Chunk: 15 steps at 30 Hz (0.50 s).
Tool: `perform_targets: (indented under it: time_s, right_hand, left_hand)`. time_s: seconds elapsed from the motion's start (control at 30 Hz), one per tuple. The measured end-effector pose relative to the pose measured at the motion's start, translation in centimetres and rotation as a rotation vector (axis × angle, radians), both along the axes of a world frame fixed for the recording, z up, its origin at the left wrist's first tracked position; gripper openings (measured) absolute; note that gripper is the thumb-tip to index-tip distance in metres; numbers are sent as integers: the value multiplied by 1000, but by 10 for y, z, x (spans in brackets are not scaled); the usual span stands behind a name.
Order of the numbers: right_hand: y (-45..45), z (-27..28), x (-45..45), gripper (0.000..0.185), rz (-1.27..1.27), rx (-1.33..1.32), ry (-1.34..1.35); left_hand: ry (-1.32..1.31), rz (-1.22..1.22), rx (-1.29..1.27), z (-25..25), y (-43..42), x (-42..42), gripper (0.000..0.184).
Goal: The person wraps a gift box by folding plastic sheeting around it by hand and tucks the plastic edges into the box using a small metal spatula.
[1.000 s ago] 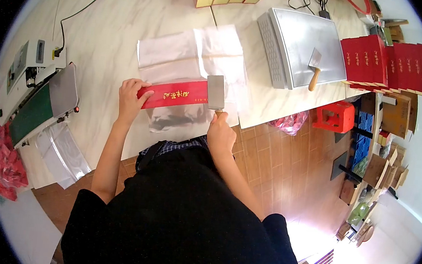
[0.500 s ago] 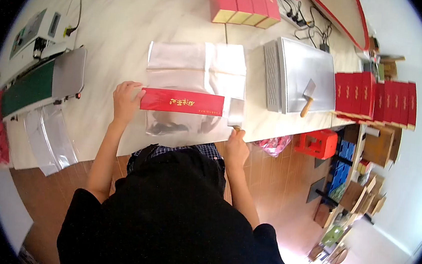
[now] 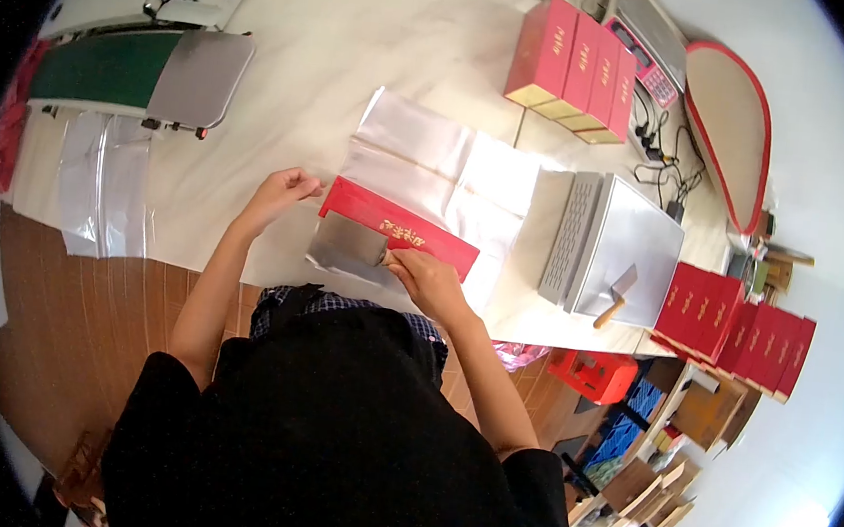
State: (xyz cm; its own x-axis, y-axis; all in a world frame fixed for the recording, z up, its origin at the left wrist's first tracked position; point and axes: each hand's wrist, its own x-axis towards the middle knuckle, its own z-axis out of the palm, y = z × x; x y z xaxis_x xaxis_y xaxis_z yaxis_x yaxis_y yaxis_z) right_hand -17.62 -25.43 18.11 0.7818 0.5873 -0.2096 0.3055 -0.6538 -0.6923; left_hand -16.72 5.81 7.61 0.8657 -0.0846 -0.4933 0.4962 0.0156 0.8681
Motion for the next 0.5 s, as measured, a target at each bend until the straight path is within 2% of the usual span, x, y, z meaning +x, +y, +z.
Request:
perform_targets:
  time_s: [0.07,0.13,0.23,0.37,0.5]
  right_hand:
    - [5,-6,18,21,167,-164,-15]
    - [11,-4,34,22,168,-110,18]
    - [15,1,52,21,153,-211,56]
    - [21,-3,67,20,169,-296,38]
    - [23,-10,68,19,99,-210,-37]
  left_hand:
    - [0,1,-35,0,0,1,31]
    - [-9,-11,-116,-3,0,2,28]
    - [-9,7,-201,1,-1,5,27]
    - [-53,-4,-168,5,1,12,27]
    - [-25,6,-176,-5,1,13,27]
